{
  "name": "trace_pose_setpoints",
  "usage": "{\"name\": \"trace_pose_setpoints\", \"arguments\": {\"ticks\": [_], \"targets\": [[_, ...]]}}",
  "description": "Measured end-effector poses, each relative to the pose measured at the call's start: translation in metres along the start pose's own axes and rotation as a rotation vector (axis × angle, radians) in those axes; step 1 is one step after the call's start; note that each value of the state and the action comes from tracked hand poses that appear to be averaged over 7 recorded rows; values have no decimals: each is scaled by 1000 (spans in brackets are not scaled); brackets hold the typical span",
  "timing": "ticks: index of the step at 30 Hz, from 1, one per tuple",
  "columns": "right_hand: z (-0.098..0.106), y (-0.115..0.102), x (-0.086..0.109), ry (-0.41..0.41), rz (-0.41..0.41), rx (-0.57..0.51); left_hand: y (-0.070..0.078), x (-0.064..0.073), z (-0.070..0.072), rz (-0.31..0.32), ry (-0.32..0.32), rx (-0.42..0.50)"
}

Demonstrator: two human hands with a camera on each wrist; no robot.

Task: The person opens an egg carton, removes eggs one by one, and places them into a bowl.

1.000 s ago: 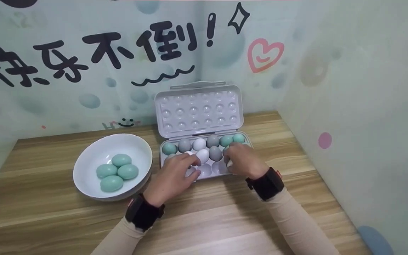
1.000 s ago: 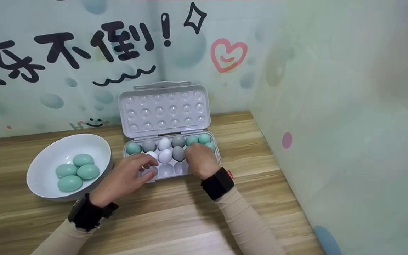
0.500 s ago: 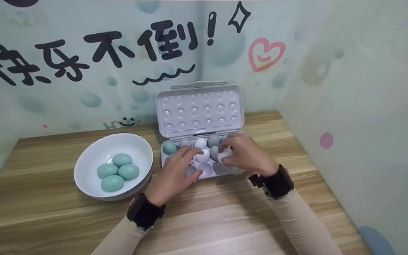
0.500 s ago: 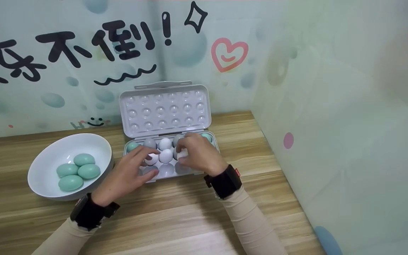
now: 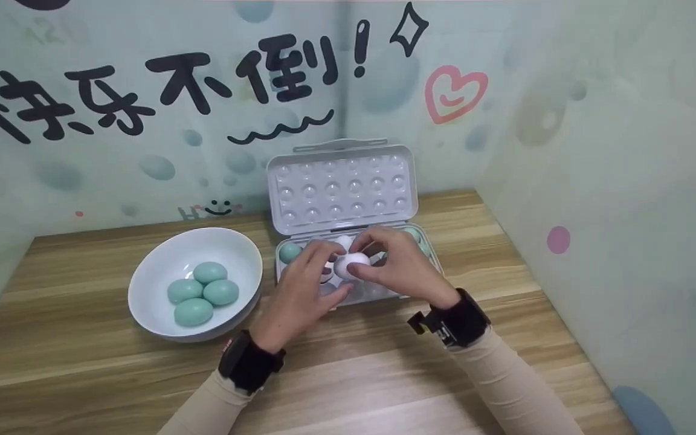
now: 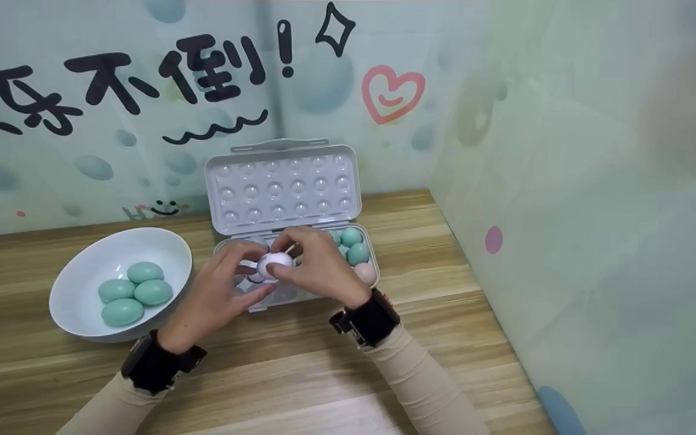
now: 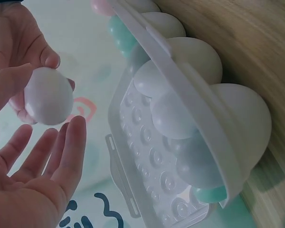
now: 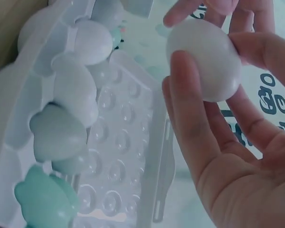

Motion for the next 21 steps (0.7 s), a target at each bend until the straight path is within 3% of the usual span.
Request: {"name": "trace_pose_setpoints", "arguments": {"ticks": [9, 21], "targets": [[-10, 1, 1, -55, -66, -135, 6, -1, 3, -40, 21, -20], [-8, -8, -3, -64, -52, -119, -1, -5, 16, -10, 1, -32]]}}
Point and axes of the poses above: each hand's wrist, its own x-axis away from the middle knuckle, its own z-axis out of the back of the hand, y = z × x, the point moved 10 cm from there along -x, towards the middle knuckle, and after that the axes turned 2 degrees about -y, right-handed, at the moved point
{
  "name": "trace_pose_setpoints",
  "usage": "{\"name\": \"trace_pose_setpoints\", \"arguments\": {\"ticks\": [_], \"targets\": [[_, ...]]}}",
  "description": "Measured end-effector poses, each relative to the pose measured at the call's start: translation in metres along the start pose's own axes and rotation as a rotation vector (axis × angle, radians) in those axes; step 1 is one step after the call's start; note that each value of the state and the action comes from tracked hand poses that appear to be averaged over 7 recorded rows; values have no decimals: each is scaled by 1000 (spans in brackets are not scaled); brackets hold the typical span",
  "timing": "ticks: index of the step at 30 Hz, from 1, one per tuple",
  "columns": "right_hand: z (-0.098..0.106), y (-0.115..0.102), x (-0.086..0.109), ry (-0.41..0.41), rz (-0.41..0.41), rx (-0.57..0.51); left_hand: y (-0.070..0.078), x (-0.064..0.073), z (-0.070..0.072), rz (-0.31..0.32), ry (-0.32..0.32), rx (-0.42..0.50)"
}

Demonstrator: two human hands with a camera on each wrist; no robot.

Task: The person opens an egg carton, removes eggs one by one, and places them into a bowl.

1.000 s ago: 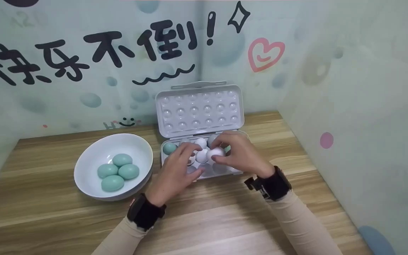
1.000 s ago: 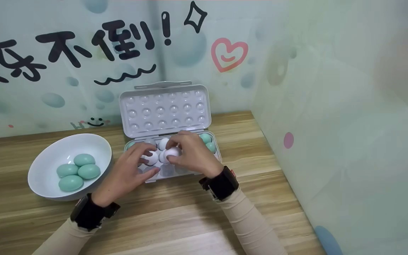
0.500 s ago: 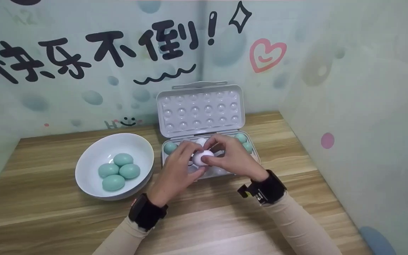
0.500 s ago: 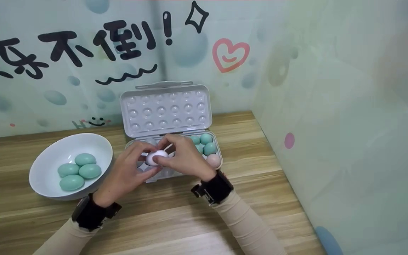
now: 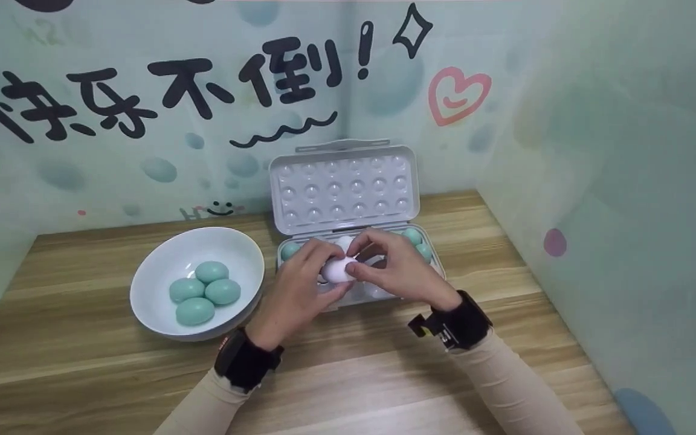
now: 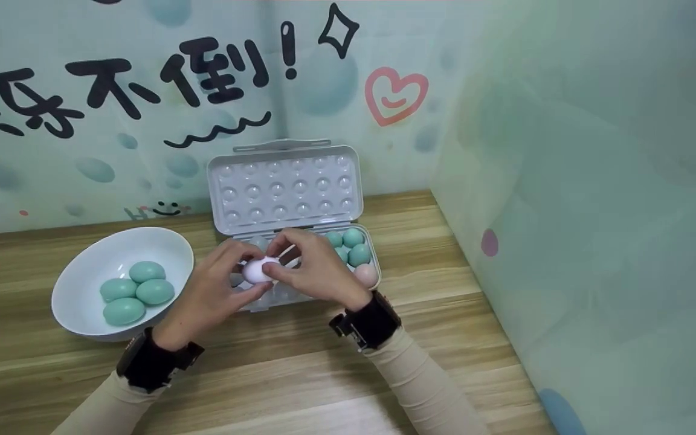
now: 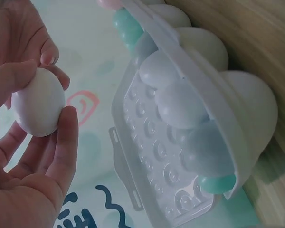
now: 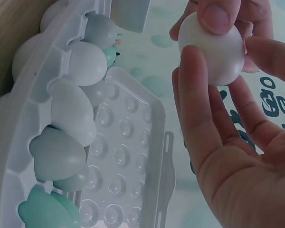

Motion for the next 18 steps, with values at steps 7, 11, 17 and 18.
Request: {"name": "trace_pose_setpoints", "arguments": {"ticks": [7, 11, 17, 18], "targets": [[7, -8, 1, 49, 50, 60, -9, 1, 26, 23, 25, 15], [16, -9, 4, 101, 86, 117, -20, 3, 47, 69, 35, 12], [29, 0, 10, 132, 98, 202, -46, 13, 85, 145, 53, -27], [31, 3, 11, 134, 96, 223, -51, 15, 91, 155, 52, -34]]}}
Point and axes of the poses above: each hand's wrist, its own x-axis away from the middle knuckle, its own z-axis out of the back of the hand, y = z × x, the point moved 10 cm from there along -x, towards the middle knuckle, and after that the axes turned 2 degrees about -y, right-handed, at the moved point
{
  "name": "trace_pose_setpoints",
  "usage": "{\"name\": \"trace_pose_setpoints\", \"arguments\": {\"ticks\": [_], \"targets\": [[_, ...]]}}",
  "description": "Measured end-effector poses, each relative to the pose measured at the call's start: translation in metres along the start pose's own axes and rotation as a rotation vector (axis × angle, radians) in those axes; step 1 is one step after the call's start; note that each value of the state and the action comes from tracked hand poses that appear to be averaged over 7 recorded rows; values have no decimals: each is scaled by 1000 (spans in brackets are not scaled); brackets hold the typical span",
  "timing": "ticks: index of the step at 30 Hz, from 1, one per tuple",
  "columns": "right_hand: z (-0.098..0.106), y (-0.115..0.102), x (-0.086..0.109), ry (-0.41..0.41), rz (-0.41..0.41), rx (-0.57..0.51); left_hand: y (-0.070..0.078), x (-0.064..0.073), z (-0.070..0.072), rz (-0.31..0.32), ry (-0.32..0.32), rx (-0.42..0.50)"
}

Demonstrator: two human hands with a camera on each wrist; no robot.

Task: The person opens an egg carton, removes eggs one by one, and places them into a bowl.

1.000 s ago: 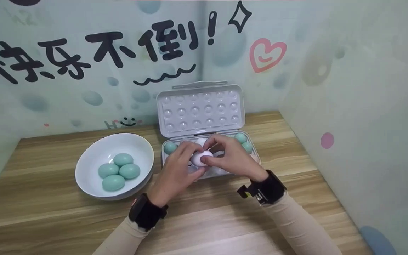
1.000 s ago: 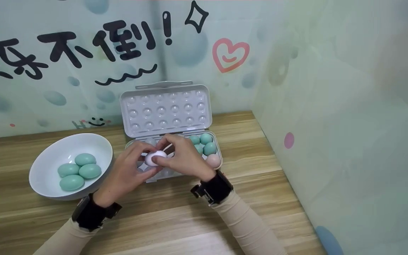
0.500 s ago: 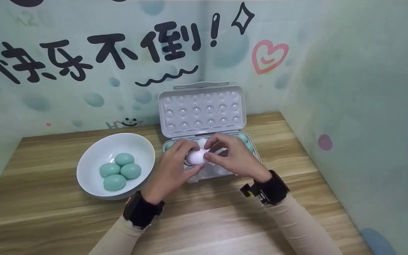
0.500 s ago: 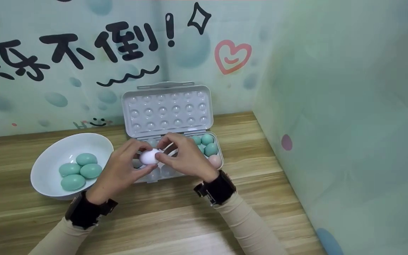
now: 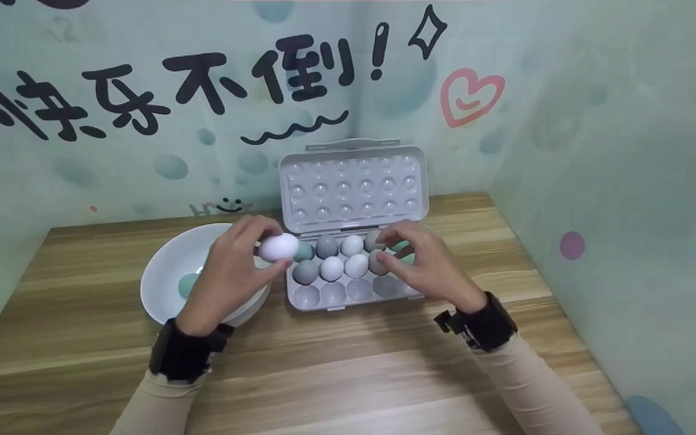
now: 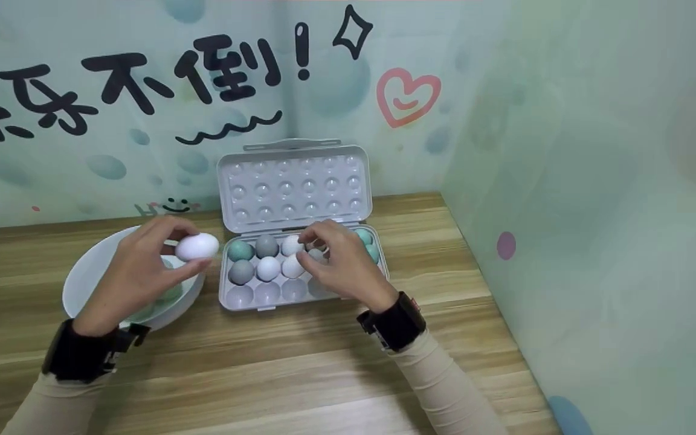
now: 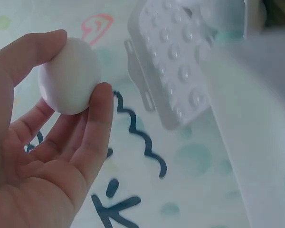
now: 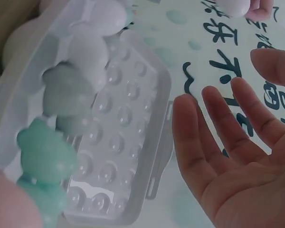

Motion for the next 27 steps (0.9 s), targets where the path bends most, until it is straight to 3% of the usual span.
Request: {"name": "trace_pose_setpoints", "arguments": {"ticks": [5, 10, 18, 23, 27], "targets": [[14, 12, 8, 32, -6, 158, -22, 4, 23, 45, -25, -58], [25, 16, 11, 75, 9, 279, -40, 9, 35, 62, -69, -109], [27, 20, 10, 64, 11, 324, -73, 18, 35, 138, -211, -151], [25, 21, 10, 52, 9, 323, -86, 22, 36, 123, -269, -178], [24, 21, 10, 47, 15, 325, -98, 22, 28, 132, -338, -189]]}}
Point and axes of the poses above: each hand's wrist, its own x-axis away from the middle knuckle, its own z-axis out of the back of the hand, y = z × x, the point moved 10 cm from there along -x, towards the middle knuckle, and after that the axes turned 2 degrees about -y, right-handed, at the moved point
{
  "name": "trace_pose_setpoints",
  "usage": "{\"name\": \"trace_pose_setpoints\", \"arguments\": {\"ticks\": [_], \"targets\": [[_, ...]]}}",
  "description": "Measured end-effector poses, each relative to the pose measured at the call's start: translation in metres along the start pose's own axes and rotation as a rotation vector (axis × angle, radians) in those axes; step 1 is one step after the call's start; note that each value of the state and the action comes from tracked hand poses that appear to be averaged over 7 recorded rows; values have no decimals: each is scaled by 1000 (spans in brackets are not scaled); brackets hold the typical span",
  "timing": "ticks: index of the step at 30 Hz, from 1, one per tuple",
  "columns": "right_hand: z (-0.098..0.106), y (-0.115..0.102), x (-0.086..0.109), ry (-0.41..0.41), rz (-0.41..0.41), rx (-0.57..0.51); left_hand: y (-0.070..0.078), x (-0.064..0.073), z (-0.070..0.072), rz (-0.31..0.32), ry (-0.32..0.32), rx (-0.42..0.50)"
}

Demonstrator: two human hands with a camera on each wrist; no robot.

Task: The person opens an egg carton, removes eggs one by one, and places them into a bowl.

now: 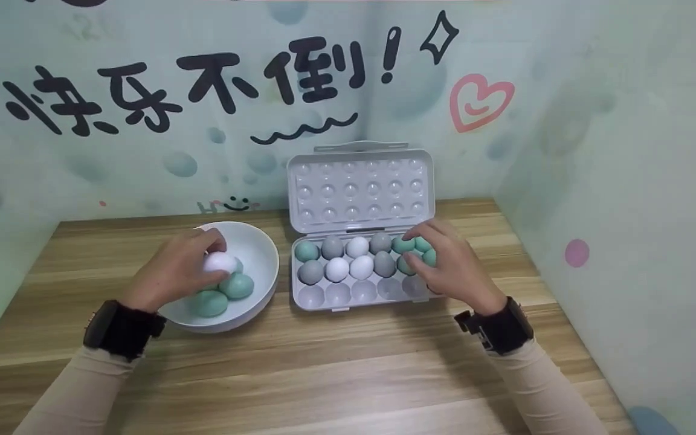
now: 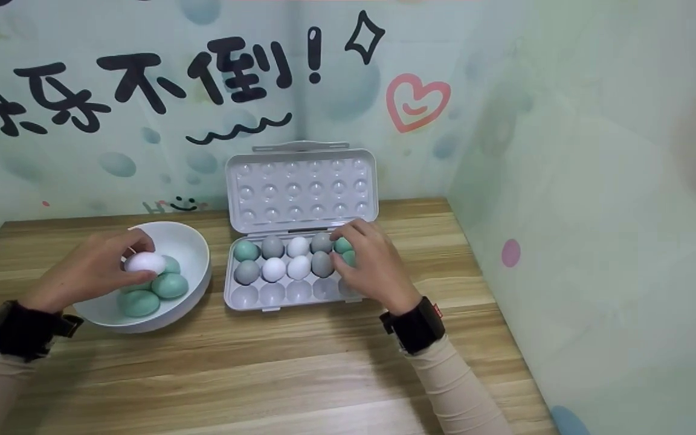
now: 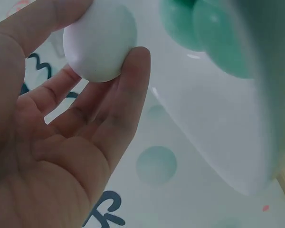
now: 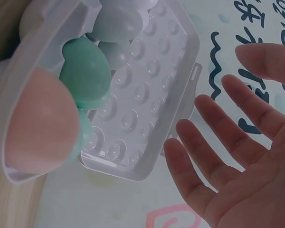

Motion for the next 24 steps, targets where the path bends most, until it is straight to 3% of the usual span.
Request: {"name": "trace_pose_setpoints", "arguments": {"ticks": [3, 10, 17, 24], "targets": [[-1, -1, 0, -4, 6, 3, -4, -4, -7, 4, -48, -4], [-1, -2, 1, 2, 21, 5, 7, -15, -13, -75, -95, -88], [-4, -2, 2, -9, 25, 4, 16, -32, -27, -52, -240, -122], [-4, -4, 1, 0, 51, 10, 26, -46, -41, -99, -290, -137]]}}
Point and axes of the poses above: each hand's wrist, its own x-axis away from the middle knuckle, its own z-axis out of the back of the hand, y = z × x, the point moved 10 cm from there along -x, towards the middle knuckle, and after that the axes turned 2 degrees about -y, right-handed, at the moved point
